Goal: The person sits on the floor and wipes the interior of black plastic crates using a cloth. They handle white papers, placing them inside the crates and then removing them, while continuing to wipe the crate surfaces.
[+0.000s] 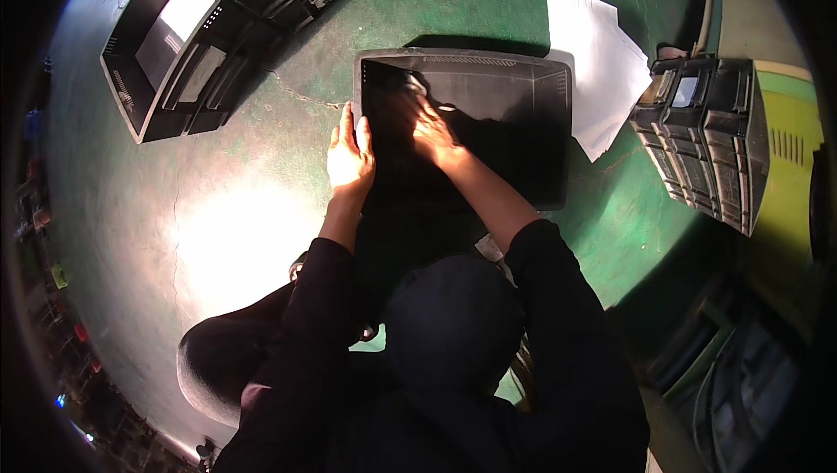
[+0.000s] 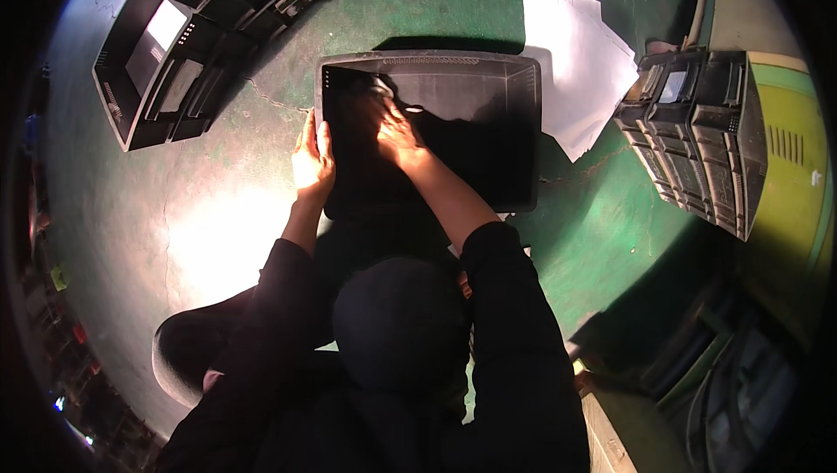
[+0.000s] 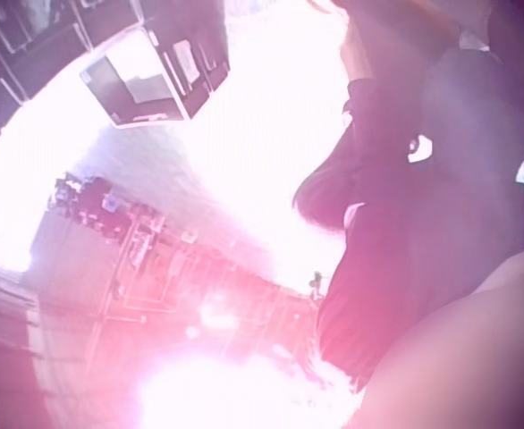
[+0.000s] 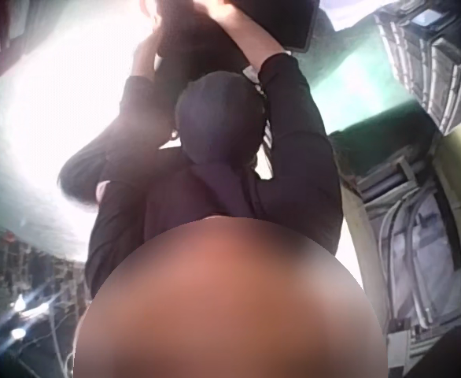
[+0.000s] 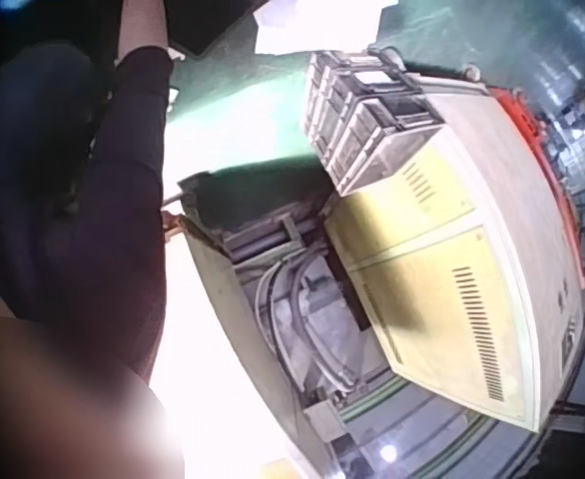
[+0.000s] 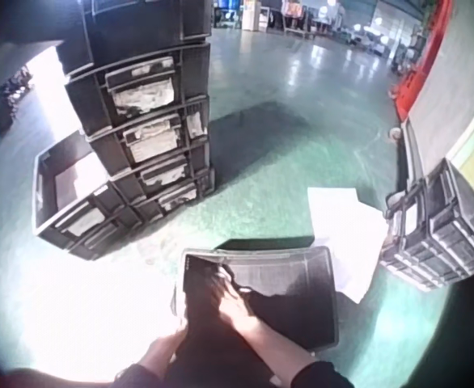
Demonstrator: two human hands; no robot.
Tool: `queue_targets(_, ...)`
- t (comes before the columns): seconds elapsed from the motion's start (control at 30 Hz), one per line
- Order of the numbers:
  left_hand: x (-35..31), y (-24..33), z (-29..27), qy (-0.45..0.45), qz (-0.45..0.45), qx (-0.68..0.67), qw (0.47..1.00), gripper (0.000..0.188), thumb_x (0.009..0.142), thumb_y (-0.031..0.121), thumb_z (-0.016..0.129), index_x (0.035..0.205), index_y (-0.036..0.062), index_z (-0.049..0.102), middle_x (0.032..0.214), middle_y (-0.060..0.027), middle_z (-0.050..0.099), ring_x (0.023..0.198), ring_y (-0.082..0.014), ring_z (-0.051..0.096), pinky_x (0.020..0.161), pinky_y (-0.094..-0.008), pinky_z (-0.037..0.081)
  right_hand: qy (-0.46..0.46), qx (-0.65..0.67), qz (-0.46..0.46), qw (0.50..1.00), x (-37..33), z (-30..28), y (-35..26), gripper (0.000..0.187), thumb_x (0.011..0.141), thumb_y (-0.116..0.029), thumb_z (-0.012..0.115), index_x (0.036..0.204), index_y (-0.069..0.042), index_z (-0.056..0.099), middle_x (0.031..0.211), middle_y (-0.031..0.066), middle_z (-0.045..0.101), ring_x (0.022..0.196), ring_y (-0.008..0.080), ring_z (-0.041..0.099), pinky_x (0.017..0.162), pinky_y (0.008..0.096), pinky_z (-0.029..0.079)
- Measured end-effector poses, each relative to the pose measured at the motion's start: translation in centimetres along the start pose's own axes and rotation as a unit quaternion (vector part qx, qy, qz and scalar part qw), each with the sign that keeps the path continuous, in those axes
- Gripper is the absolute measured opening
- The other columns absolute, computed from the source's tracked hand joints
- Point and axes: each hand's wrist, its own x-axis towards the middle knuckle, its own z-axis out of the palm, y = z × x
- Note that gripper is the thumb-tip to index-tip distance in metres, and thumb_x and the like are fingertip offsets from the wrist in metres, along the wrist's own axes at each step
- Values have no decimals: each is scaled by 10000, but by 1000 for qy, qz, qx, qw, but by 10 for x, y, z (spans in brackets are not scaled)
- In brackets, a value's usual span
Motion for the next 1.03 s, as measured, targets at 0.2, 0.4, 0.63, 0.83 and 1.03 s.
queue_targets(0.2,-5,15,-8,-13,-57,-35,998,455,927,261,452,1360,152,364,944,-219,561,787,-357,580,713,-403,481,46,106,289,950,-104,-4,112,567,863,-233,479,1306,87,326,1414,281,181,1331,423,141,1084,492,161)
queue_targets(0.4,-4,11,-3,-15,-32,-88,995,483,926,271,461,1386,205,330,803,-180,513,671,-320,536,665,-397,462,155,92,357,917,1,18,-9,631,829,-249,477,1330,81,280,1439,296,116,1341,455,80,1066,538,123)
queue_targets(0.63,-7,2,-1,16,-35,-79,996,483,918,294,484,1373,208,349,878,-211,546,720,-332,569,702,-403,476,-102,164,146,970,7,-42,0,488,808,-99,457,1295,-76,436,1420,62,319,1271,305,346,1066,402,280)
queue_targets(0.83,-6,23,0,-18,-93,-106,990,503,906,301,508,1374,232,338,977,-210,561,725,-308,592,690,-396,493,-182,21,231,956,-98,-76,131,615,738,-53,556,1323,-47,367,1381,181,324,1241,330,367,992,391,381)
queue_targets(1.03,-1,41,-12,-95,-204,-144,964,577,898,321,518,1396,177,266,1220,-217,505,994,-307,589,928,-364,428,-186,-36,192,963,-140,-91,79,726,711,-185,667,1350,-85,336,1476,167,113,1351,384,133,1100,423,183)
